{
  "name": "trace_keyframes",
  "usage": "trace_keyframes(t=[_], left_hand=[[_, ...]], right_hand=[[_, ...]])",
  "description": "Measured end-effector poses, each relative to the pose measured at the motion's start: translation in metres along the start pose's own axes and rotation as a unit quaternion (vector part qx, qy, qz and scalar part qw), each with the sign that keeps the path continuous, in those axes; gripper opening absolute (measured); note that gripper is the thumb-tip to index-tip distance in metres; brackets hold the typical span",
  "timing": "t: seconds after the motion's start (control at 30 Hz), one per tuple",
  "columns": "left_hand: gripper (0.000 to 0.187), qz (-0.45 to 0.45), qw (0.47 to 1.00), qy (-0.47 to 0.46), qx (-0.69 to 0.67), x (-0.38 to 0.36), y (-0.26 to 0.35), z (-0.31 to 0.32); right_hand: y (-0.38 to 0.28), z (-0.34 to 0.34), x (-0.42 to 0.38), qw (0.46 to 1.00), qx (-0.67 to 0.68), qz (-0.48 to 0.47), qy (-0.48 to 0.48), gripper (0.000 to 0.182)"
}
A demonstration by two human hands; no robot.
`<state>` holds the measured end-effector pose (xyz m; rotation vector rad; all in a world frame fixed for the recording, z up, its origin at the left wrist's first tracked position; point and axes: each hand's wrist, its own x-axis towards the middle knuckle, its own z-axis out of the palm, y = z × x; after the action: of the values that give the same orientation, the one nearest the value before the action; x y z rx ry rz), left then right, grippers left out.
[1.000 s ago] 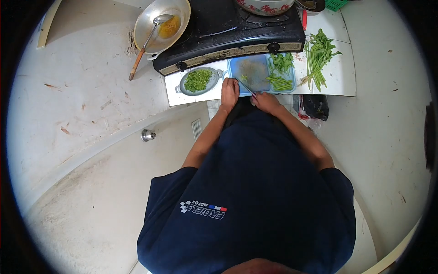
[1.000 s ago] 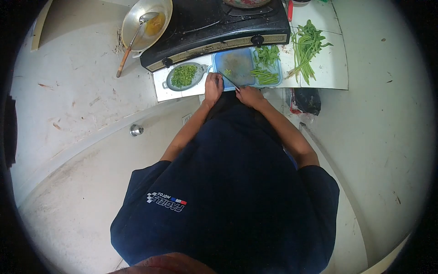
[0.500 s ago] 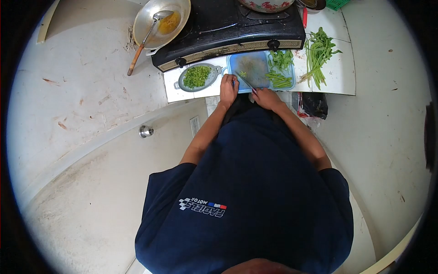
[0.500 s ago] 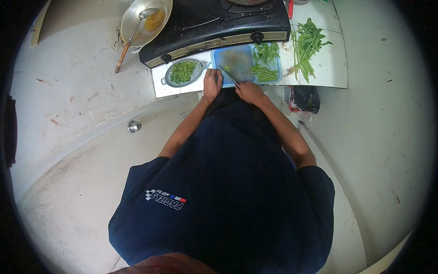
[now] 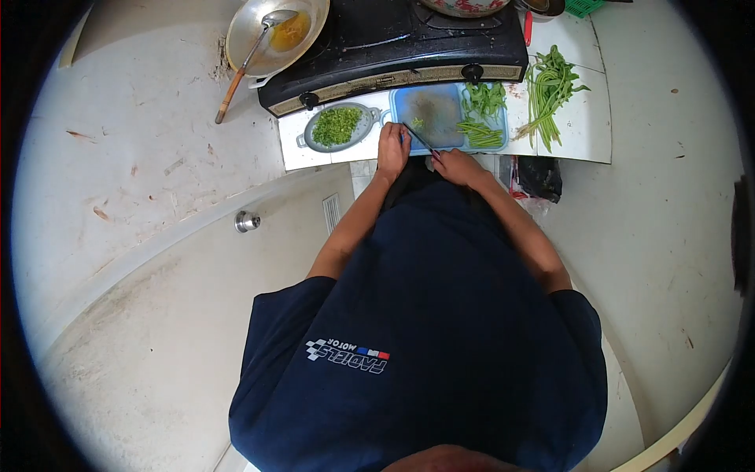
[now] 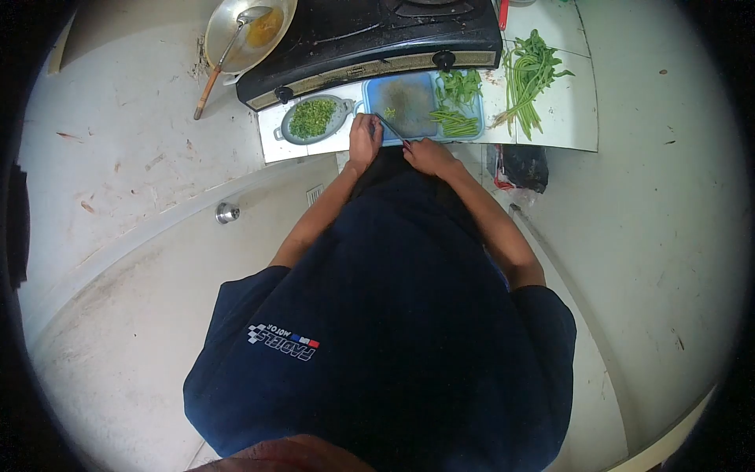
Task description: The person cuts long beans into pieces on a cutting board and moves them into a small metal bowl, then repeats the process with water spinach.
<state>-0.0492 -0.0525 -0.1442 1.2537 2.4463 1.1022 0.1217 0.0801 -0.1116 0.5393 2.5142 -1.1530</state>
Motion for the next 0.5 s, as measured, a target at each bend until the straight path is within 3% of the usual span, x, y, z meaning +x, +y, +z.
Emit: trace_keyframes(t=[0.5], left_hand=[[0.011,-0.015,1.000,-0.018,-0.010,-0.001,0.000,0.001]], right_hand=[[-0.014,-0.003,0.010,0.999,-0.004,0.030,-0.039,0.041]])
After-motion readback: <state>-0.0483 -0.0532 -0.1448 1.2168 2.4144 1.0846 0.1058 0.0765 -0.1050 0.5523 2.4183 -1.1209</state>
